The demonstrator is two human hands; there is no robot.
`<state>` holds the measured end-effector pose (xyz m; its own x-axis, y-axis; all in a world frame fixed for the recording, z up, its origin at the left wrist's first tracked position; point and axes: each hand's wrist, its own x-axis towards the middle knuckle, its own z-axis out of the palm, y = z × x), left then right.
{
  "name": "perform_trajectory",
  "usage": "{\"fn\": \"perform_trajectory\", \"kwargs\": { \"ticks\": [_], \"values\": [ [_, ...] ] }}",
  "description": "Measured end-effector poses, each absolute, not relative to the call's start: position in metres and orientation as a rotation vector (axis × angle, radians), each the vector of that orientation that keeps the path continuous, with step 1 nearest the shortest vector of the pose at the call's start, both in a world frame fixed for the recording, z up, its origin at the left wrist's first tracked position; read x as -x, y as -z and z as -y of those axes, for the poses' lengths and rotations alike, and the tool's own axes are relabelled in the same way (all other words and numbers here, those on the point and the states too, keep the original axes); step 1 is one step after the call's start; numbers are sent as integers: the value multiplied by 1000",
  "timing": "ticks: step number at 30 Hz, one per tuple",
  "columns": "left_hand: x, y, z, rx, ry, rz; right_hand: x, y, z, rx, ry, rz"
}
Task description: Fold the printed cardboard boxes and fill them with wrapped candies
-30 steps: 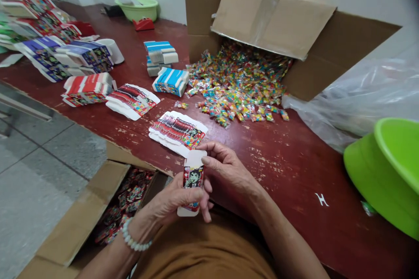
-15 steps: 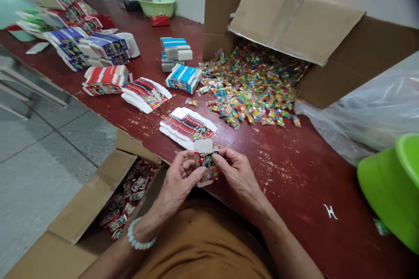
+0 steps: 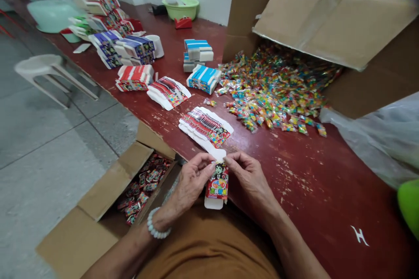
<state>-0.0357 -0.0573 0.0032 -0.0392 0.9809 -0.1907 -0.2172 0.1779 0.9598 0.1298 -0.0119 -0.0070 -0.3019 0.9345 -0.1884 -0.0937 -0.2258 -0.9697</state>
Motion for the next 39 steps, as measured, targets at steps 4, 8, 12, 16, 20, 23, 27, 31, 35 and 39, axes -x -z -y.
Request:
{"fn": "perform_trajectory", "kwargs": {
  "ticks": [4, 8, 12, 16, 20, 23, 27, 31, 35, 39],
  "values": [
    [38, -8, 54, -1069, -1135, -1248, -135, 11, 1, 1115, -1765, 1172],
    [36, -7, 51, -938, -1227, -1139, -133, 8, -1, 1034, -1782, 1161],
    [34, -2, 51, -599, -1105, -883, -133, 2, 3, 1017, -1623, 1261],
    [32, 0, 49, -513, -947, -785, -135, 0, 4, 974, -1486, 1500],
    [30, -1, 48, -556, -984, -877, -134, -4, 1, 1033, -1622, 1473],
    [29, 0, 49, -651, -997, -905, -129, -8, -2, 1033, -1884, 1253],
    [32, 2, 49, -734, -998, -904, -123, -10, -2, 971, -1973, 1104],
    [36, 4, 50, -805, -955, -902, -121, -7, -2, 911, -1974, 1058],
    [39, 3, 51, -835, -926, -965, -126, -7, -3, 894, -1896, 1216],
    [35, 4, 52, -742, -928, -1017, -134, -9, 3, 847, -1689, 1642]
  ]
}}
